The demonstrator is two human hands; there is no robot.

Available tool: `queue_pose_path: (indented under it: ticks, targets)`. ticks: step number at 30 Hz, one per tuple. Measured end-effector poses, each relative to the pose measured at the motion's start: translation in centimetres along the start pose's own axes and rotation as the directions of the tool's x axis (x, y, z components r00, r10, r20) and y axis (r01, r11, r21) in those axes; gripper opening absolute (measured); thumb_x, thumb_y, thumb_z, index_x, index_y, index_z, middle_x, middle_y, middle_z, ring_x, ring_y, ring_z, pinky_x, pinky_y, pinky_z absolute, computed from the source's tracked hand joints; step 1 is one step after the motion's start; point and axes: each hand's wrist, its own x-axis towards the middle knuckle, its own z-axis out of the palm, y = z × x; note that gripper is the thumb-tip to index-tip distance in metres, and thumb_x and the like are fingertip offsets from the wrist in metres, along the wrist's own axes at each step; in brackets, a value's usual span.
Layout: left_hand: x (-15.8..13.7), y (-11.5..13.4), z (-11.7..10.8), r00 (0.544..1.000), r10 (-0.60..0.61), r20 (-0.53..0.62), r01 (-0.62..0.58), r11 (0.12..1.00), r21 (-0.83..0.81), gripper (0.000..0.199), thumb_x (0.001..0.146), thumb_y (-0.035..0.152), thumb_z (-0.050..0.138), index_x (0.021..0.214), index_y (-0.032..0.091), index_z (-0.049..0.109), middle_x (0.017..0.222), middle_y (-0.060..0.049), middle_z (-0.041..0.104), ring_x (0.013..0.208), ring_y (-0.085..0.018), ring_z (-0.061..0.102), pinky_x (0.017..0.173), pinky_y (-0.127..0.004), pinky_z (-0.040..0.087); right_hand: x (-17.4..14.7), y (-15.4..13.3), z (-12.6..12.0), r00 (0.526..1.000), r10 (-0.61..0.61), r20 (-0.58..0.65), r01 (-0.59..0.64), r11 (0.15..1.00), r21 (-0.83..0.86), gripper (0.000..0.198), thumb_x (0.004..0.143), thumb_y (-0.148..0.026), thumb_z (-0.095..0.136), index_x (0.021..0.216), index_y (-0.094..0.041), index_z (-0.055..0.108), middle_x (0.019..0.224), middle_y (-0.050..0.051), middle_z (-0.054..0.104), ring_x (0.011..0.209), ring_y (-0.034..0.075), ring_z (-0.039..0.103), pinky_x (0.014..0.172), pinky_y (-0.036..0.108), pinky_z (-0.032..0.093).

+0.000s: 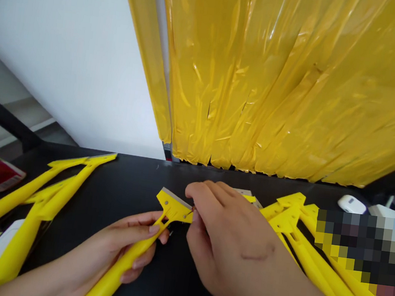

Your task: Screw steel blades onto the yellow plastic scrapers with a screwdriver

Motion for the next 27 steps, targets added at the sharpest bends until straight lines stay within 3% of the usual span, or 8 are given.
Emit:
queue_pose_path:
  ticks: [3,6,8,15,19,24,27]
  targets:
    - [0.0,-0.1,0.0,1.000,-0.010,0.008,0.010,1.000,0.004,0.014,0.096,0.026,0.068,0.106,0.016,0.069,0.095,-0.005,0.063,0.052,-0.005,0.046,0.041,-0.018,0.034,-0.1,0.2,0.1,1.000,0.010,-0.004,-0.010,0.999,-0.033,0.014,0.105,-0.023,0.048,0.116,-0.023,0.058,0.085,0.000,0.067,0.075,0.019,0.065,0.070,0.036,0.046]
    - [0.0,-0.1,-0.1,1.000,-0.013,0.005,0.013,1.000,0.005,0.014,0.095,0.026,0.070,0.105,0.016,0.069,0.091,-0.004,0.063,0.051,-0.005,0.044,0.041,-0.018,0.033,-0.3,0.2,-0.2,1.000,0.024,-0.012,-0.025,1.000,-0.004,0.024,0.101,-0.015,0.047,0.123,-0.024,0.056,0.102,0.002,0.069,0.090,0.019,0.067,0.078,0.036,0.048]
    - [0.0,-0.2,-0.2,1.000,-0.012,0.010,0.012,1.000,0.017,0.015,0.095,0.027,0.070,0.106,0.016,0.069,0.092,-0.004,0.063,0.051,-0.006,0.044,0.041,-0.018,0.033,-0.2,0.1,-0.8,0.999,0.040,-0.006,-0.040,0.999,0.010,0.026,0.100,-0.016,0.048,0.124,-0.026,0.055,0.103,0.000,0.068,0.087,0.017,0.066,0.075,0.034,0.047]
    - [-0.1,-0.2,0.0,0.999,-0.038,0.032,0.036,0.997,0.066,0.015,0.095,0.031,0.070,0.102,0.017,0.070,0.094,-0.004,0.062,0.053,-0.006,0.046,0.041,-0.018,0.033,0.4,-0.5,-1.3,1.000,0.004,0.023,-0.009,0.982,0.189,0.015,0.102,-0.014,0.048,0.104,-0.024,0.058,0.092,-0.002,0.063,0.080,0.014,0.059,0.071,0.030,0.044]
    - [-0.1,0.0,0.1,0.997,-0.054,0.049,0.050,0.996,0.074,0.015,0.094,0.031,0.070,0.097,0.017,0.071,0.086,-0.003,0.059,0.051,-0.007,0.043,0.041,-0.019,0.034,0.2,-0.4,0.0,0.998,-0.014,0.066,-0.001,0.976,0.218,0.018,0.100,-0.008,0.048,0.102,-0.024,0.057,0.090,-0.003,0.060,0.080,0.014,0.055,0.072,0.030,0.041]
    - [-0.1,0.1,0.0,0.993,-0.089,0.079,0.079,0.990,0.120,0.018,0.097,0.035,0.065,0.093,0.017,0.069,0.061,0.003,0.050,0.047,-0.008,0.037,0.042,-0.019,0.033,0.1,-0.2,0.1,0.997,-0.015,0.081,0.000,0.982,0.186,0.020,0.099,-0.007,0.048,0.103,-0.024,0.058,0.090,-0.003,0.060,0.080,0.015,0.054,0.073,0.030,0.040]
    - [-0.2,0.0,0.1,0.993,-0.090,0.080,0.079,0.988,0.133,0.016,0.098,0.033,0.064,0.094,0.018,0.068,0.060,0.003,0.049,0.048,-0.008,0.036,0.042,-0.018,0.033,0.1,-0.3,0.0,0.997,0.001,0.080,-0.013,0.990,0.142,0.018,0.101,-0.011,0.046,0.105,-0.024,0.059,0.090,-0.002,0.063,0.080,0.016,0.057,0.072,0.032,0.040]
